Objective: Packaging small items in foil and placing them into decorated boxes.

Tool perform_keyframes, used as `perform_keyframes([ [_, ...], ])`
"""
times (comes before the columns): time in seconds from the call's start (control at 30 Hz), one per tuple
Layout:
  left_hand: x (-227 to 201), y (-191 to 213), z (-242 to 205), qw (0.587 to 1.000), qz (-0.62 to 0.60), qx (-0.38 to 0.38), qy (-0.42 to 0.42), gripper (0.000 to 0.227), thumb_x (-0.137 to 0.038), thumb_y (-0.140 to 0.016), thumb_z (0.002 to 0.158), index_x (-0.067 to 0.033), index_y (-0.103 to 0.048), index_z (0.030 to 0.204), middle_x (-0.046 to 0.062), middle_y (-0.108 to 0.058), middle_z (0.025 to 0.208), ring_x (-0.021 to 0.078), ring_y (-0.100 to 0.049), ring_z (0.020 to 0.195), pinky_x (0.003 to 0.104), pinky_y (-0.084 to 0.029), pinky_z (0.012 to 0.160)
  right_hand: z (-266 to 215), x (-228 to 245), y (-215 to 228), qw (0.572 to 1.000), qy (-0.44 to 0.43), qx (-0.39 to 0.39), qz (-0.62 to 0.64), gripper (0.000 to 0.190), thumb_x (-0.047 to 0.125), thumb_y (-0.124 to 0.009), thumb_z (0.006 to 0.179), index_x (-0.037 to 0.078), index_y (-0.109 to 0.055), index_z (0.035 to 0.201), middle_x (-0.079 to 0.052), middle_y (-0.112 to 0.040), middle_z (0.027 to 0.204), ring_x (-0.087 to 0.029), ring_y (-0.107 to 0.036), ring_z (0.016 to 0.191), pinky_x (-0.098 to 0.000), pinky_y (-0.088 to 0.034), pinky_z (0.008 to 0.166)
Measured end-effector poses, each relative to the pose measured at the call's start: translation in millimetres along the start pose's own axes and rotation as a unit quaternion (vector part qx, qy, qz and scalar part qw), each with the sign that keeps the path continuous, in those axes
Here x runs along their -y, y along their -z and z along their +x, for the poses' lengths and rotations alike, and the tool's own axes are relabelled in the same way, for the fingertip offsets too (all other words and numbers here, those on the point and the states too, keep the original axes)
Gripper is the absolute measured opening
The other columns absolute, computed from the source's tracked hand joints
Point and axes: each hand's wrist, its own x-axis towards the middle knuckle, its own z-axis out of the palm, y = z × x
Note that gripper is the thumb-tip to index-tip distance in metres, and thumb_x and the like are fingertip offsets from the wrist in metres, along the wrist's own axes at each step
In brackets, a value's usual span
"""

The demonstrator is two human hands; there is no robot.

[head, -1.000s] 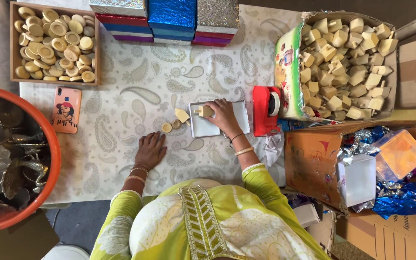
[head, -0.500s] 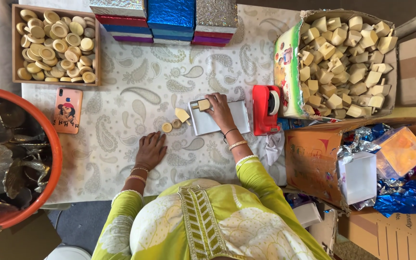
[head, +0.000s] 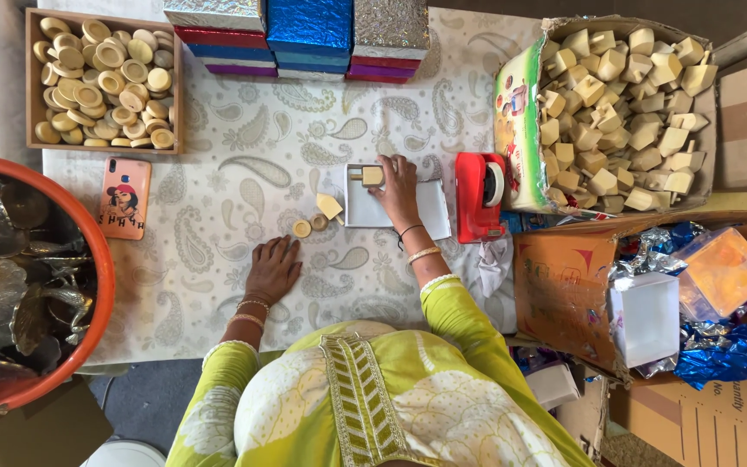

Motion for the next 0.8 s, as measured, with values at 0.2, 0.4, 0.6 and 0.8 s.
perform_keyframes([
  [0.2,0,1,0,1.0,-0.003,-0.007,-0.004,0.051,-0.036,-0.059,0.094,-0.0114,-0.058,0.139,0.009,-0.054,0.143,0.0274,-0.046,0.132,0.049,-0.035,0.11,-13,9,-33,0.99,0.136,-0.021,0.014,0.047,0.029,-0.086,0.085,0.016,-0.062,0.123,-0.01,-0.057,0.123,-0.032,-0.05,0.123,-0.0501,-0.038,0.109],
  [0.4,-1,4,1,1.0,-0.001,-0.011,-0.008,0.051,-0.035,-0.059,0.094,-0.0112,-0.058,0.138,0.009,-0.054,0.143,0.0274,-0.046,0.132,0.049,-0.036,0.11,-27,45,-50,0.973,0.2,0.108,-0.041,0.054,0.038,-0.082,0.084,0.01,-0.064,0.126,-0.01,-0.067,0.113,-0.03,-0.052,0.121,-0.0551,-0.029,0.114],
  [0.6,-1,2,2,1.0,0.008,-0.013,-0.009,0.051,-0.035,-0.06,0.093,-0.011,-0.058,0.138,0.01,-0.053,0.144,0.0277,-0.046,0.131,0.049,-0.035,0.11,-23,54,-46,0.982,0.157,0.095,0.041,0.056,0.029,-0.082,0.082,0.01,-0.06,0.13,-0.008,-0.069,0.115,-0.025,-0.06,0.119,-0.0529,-0.03,0.119],
  [0.8,1,-1,-1,1.0,-0.001,-0.011,-0.006,0.05,-0.035,-0.059,0.094,-0.0105,-0.058,0.138,0.01,-0.053,0.144,0.0274,-0.046,0.132,0.049,-0.035,0.11,-6,35,31,0.955,0.078,0.104,0.265,0.05,0.015,-0.077,0.09,0.012,-0.058,0.136,-0.006,-0.066,0.127,-0.025,-0.063,0.12,-0.0394,-0.054,0.108],
])
